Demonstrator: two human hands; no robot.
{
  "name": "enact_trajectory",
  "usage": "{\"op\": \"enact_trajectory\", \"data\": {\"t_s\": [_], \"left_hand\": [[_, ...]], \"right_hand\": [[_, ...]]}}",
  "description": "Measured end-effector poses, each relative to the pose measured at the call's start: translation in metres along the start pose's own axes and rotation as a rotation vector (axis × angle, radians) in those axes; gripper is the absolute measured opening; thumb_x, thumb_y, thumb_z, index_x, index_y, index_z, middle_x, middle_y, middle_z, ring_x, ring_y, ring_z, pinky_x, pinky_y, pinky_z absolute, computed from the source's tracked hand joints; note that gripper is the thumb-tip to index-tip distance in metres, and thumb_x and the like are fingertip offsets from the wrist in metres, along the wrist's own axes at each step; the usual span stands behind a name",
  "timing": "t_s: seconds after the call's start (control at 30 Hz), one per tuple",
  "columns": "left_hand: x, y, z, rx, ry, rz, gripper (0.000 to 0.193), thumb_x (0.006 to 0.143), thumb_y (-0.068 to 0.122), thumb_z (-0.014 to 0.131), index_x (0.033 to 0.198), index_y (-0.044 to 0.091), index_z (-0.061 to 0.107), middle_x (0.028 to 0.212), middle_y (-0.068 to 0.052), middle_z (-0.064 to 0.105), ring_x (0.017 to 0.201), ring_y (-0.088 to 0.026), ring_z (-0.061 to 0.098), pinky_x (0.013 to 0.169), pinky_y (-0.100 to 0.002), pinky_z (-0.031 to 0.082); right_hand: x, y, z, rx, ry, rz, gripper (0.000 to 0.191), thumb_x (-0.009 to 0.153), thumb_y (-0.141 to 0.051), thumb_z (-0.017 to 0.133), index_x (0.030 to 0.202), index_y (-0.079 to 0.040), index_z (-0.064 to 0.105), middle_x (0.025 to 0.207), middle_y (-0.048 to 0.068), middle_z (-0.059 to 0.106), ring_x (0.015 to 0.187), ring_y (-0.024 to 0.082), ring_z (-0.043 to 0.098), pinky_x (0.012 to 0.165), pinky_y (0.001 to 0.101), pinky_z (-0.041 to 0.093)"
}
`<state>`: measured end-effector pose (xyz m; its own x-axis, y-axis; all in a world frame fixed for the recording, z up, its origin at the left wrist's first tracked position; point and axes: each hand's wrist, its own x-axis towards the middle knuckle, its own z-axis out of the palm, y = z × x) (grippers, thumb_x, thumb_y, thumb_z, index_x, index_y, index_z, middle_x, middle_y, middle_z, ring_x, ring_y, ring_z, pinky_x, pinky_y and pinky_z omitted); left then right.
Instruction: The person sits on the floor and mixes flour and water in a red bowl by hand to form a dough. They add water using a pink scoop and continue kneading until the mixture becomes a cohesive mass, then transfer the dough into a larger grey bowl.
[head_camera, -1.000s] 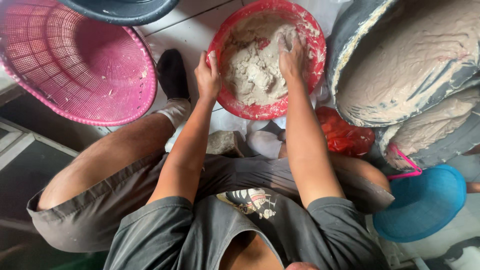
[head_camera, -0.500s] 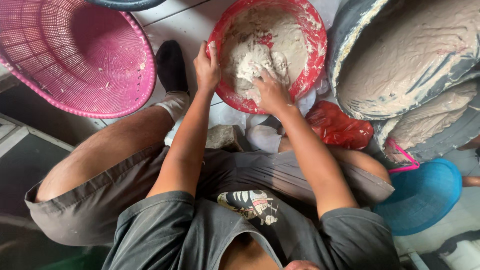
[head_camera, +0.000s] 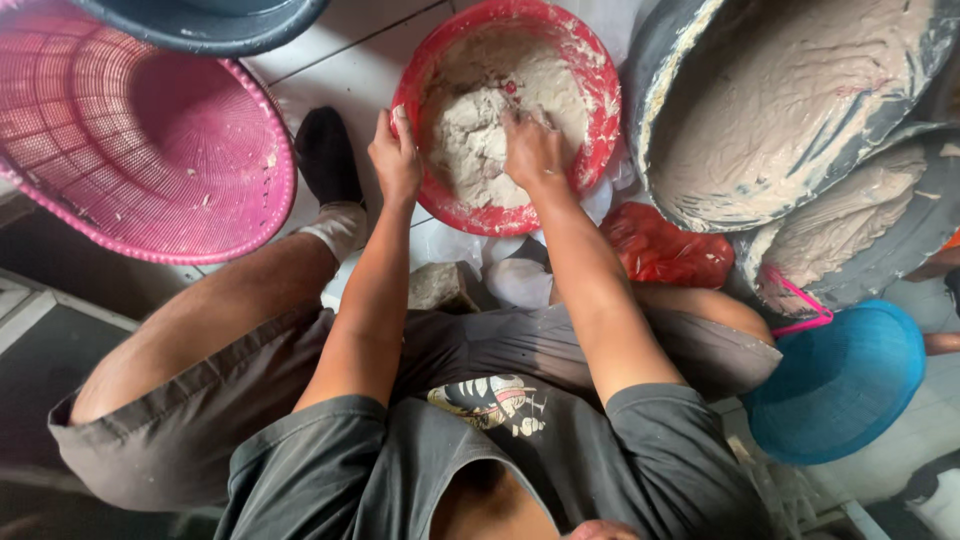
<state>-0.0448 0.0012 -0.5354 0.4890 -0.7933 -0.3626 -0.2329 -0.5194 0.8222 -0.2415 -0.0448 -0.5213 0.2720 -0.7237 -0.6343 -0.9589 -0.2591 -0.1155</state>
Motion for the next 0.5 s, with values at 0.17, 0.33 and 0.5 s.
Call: {"op": "enact_trajectory", "data": {"t_s": [0.17,0.33,0.5], "left_hand": [[-0.045,-0.015,0.003,0.103,0.108,-0.107,0.042,0.114,0.039,0.038,0.111,0.001,0.057,0.087,-0.029,0.063,0.084,-0.051,0.059,0.07,-0.057,0.043],[-0.043,-0.018,-0.016,0.163,0.053,0.012,0.042,0.111,0.041,0.039,0.112,0.001,0.053,0.099,-0.028,0.068,0.092,-0.048,0.065,0.079,-0.054,0.049],[0.009,-0.002,-0.013,0.191,-0.222,0.049,0.04,0.112,0.038,0.04,0.106,0.0,0.051,0.098,-0.031,0.067,0.093,-0.052,0.061,0.08,-0.055,0.048]], "right_hand": [[-0.021,0.001,-0.007,0.209,0.128,0.025,0.069,0.077,-0.012,0.073,0.143,-0.009,0.055,0.134,0.015,0.063,0.127,0.036,0.055,0.109,0.0506,0.042],[-0.041,0.035,-0.009,0.758,0.499,0.026,0.079,0.076,-0.036,0.084,0.14,-0.001,0.055,0.136,0.024,0.06,0.127,0.039,0.056,0.108,0.046,0.044],[-0.021,0.049,0.01,0.88,0.445,0.447,0.057,0.099,-0.04,0.066,0.137,0.002,0.06,0.138,0.023,0.064,0.13,0.034,0.059,0.112,0.0399,0.044]]}}
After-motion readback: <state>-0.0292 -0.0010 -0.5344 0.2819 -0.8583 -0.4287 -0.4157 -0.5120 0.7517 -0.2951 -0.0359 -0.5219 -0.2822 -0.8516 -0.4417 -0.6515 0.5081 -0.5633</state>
